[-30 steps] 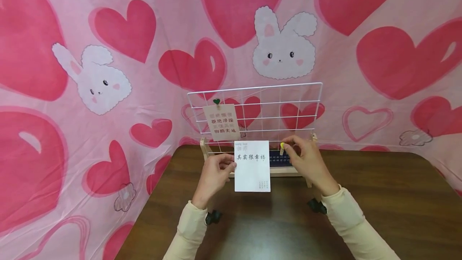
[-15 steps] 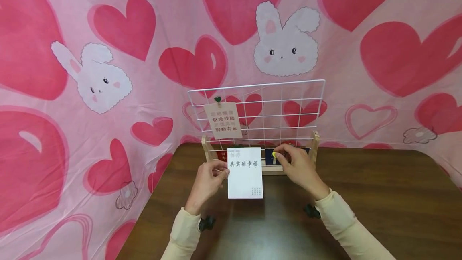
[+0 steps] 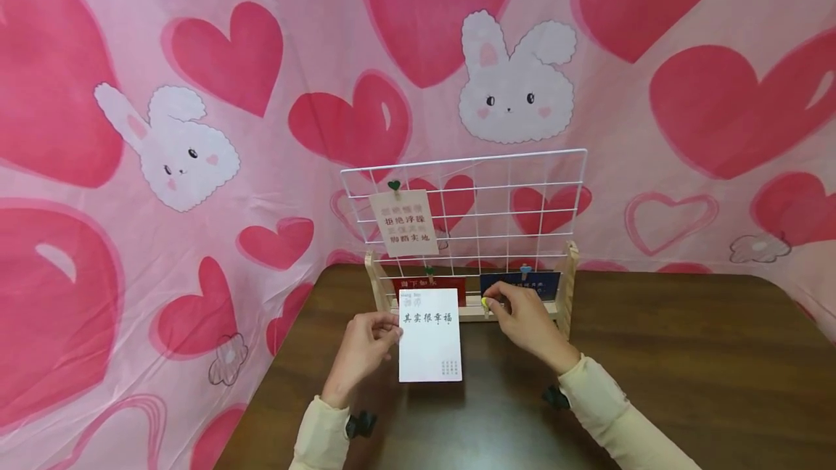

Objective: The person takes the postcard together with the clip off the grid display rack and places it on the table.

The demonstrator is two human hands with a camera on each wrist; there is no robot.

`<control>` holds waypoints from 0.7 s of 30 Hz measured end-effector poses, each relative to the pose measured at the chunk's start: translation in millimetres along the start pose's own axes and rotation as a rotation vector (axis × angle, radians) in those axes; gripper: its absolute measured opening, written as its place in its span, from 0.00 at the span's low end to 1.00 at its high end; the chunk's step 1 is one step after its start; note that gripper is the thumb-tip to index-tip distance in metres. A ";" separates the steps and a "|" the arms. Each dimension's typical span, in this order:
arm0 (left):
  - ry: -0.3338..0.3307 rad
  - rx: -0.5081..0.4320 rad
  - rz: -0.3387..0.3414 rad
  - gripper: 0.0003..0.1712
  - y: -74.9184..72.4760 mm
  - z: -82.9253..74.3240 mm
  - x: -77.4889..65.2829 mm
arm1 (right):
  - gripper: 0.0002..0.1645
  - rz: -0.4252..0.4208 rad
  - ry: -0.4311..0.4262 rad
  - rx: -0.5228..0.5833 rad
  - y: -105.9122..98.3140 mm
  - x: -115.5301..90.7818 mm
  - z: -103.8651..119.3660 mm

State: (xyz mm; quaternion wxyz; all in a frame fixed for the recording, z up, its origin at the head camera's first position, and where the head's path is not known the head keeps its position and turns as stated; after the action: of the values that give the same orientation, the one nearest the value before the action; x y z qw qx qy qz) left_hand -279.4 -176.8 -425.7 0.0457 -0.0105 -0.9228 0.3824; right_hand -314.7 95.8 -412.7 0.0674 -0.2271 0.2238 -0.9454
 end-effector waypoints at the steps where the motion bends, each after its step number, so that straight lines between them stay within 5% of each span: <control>1: -0.001 0.002 0.004 0.09 0.2 1.5 -0.8 | 0.06 0.008 0.002 -0.002 2.6 -0.2 -1.6; 21: -0.086 0.029 0.059 0.07 1.8 45.1 -16.1 | 0.03 0.168 0.151 0.080 54.3 -4.1 -32.4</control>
State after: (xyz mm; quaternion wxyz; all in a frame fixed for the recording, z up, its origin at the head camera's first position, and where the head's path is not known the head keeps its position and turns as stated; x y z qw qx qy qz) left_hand -267.6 -208.2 -459.8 -0.0053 -0.0206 -0.9175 0.3971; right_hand -324.5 61.1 -464.7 0.1383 -0.1327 0.2087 -0.9590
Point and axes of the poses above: each hand's wrist, its own x-axis towards the middle knuckle, its own y-axis out of the palm, z = x × y, the point moved 8 cm from there along x, towards the middle knuckle, and after that the axes turned 15 degrees about x, right-handed, at the moved point
